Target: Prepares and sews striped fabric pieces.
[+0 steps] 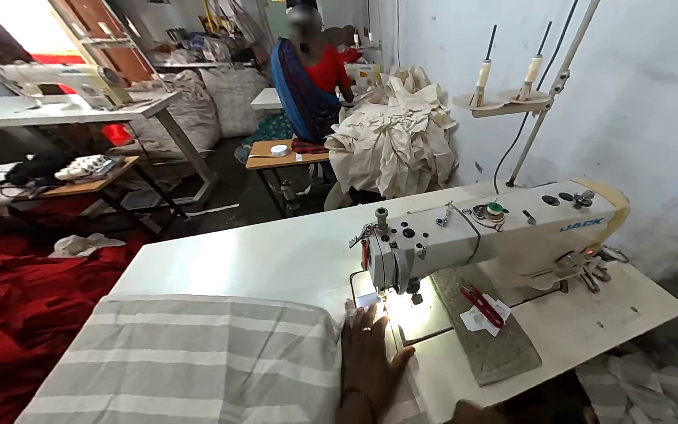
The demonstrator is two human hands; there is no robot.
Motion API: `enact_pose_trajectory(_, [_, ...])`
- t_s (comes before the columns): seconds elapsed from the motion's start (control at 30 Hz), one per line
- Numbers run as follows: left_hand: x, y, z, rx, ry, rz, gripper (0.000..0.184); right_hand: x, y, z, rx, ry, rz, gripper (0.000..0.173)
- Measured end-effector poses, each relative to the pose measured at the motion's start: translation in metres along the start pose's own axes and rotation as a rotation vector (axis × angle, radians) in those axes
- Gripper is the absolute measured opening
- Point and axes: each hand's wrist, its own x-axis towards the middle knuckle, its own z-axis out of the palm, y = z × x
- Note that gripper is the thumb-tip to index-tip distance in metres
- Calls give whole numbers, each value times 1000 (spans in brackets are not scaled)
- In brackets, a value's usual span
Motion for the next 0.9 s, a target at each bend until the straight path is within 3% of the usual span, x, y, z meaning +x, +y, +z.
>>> enact_pose_trajectory(0.1, [-8,2,-1,51,-19,39,85,13,63,-56,-144,399,171,31])
enact_pose_trajectory(0.2, [-2,3,-3,96,-77,42,84,44,151,-85,-412,818,135,39])
enact_pose_trajectory(0.27, [2,4,-3,103,-88,30,85,54,194,-78,-430,870,89,48])
enact_pose_trajectory(0.33, [1,6,-6,101,-143,5,84,58,213,-65,-412,855,82,46])
enact_pose_trajectory(0.4, [-6,7,-5,106,-138,14,83,60,215,-61,-397,908,56,40])
enact_pose_trajectory(0.5, [-6,4,-3,103,-82,43,84,56,205,-61,-459,1005,24,46])
enact_pose_trajectory(0.8, [61,-10,-15,-2,-231,-114,91,55,213,-61,-420,1087,18,45])
enact_pose_trajectory(0.9, [28,1,-36,-5,-207,-52,82,45,200,-56,-321,1182,-42,35])
